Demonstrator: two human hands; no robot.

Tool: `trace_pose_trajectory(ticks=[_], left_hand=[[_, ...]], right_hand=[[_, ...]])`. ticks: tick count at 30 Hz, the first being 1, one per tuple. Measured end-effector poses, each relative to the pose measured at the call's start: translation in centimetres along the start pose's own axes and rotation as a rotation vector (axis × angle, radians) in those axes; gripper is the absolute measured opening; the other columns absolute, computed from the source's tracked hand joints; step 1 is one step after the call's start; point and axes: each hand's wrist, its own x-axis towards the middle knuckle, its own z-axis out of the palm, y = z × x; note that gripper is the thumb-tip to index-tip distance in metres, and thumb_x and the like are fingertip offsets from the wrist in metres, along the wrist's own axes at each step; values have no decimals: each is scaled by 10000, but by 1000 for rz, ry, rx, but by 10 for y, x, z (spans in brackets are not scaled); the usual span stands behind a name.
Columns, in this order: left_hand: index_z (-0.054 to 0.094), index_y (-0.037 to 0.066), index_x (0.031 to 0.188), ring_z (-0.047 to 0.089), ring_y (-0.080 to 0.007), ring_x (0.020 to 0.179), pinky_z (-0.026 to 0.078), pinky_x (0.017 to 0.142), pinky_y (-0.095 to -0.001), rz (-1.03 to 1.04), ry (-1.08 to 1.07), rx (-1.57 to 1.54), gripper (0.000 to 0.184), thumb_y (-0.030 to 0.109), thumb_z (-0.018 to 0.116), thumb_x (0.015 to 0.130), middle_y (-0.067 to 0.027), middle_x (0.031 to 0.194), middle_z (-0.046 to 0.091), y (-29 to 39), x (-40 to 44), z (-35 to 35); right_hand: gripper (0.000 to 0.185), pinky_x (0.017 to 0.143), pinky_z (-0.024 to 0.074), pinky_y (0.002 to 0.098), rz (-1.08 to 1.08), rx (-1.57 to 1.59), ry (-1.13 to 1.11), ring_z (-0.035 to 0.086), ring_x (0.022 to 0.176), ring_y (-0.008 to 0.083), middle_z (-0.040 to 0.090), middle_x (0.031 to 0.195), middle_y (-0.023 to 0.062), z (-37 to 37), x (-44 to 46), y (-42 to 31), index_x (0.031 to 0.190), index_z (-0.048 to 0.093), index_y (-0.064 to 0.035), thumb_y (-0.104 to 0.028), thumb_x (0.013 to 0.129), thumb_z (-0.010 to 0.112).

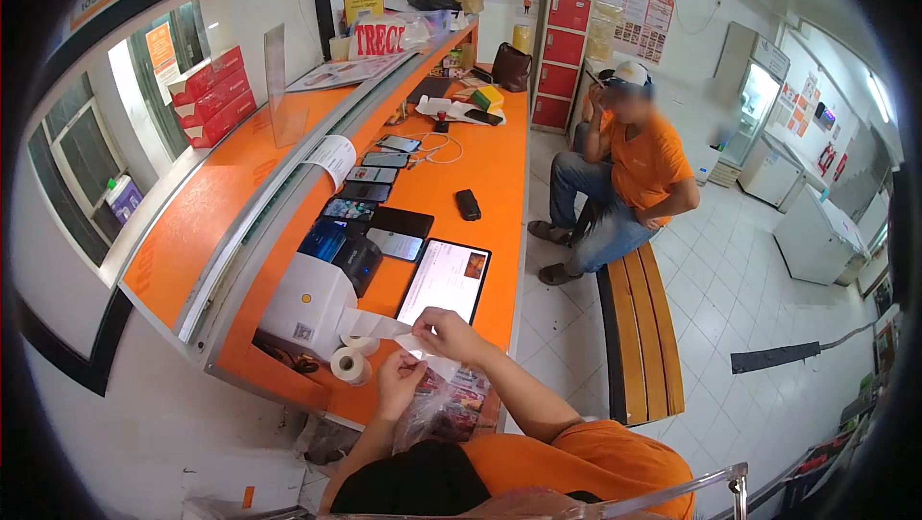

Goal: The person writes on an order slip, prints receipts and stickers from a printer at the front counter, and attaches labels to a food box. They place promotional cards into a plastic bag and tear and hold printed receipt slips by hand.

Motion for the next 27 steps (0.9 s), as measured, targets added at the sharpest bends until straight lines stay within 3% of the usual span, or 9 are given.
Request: trace_pose_trajectory(ticks=[9,18,21,24,26,27], left_hand=[[508,3,812,564,-83,625,445,553,-198,-75,29,46,151,20,651,769,-45,755,580,-5,0,0],[532,1,783,563,-106,601,449,545,-229,53,57,151,137,66,653,784,-45,701,586,14,-6,11],[538,0,759,578,-124,661,468,601,-275,152,-5,835,142,103,599,834,-42,684,592,65,-14,13],[556,-14,883,582,-143,783,468,711,-292,321,-15,940,151,135,530,882,-61,779,604,97,-16,15],[536,-25,982,568,-147,853,452,769,-285,353,59,363,170,117,503,894,-69,867,596,111,-21,32],[527,-30,1031,560,-149,888,443,799,-281,364,102,76,194,108,489,901,-74,912,593,115,-22,37]], right_hand=[[65,583,457,290,102,38,170,570,651,198,590,765,115,-6,1,4,812,597,0,-63,796,590],[66,576,424,228,112,222,378,512,661,79,555,769,58,-8,-5,14,811,565,7,-49,822,597],[47,582,426,241,58,139,465,528,669,103,554,768,72,-15,-8,-1,803,561,6,-24,805,597],[50,596,431,266,-114,-100,522,544,678,164,558,775,86,-19,-15,-43,805,563,1,11,771,599],[83,614,434,286,-317,-203,497,547,700,214,561,789,94,-14,-19,-59,812,570,-5,29,743,603],[157,661,438,315,-317,-236,417,541,756,258,570,837,101,-12,-23,-67,857,588,-15,24,708,621]])
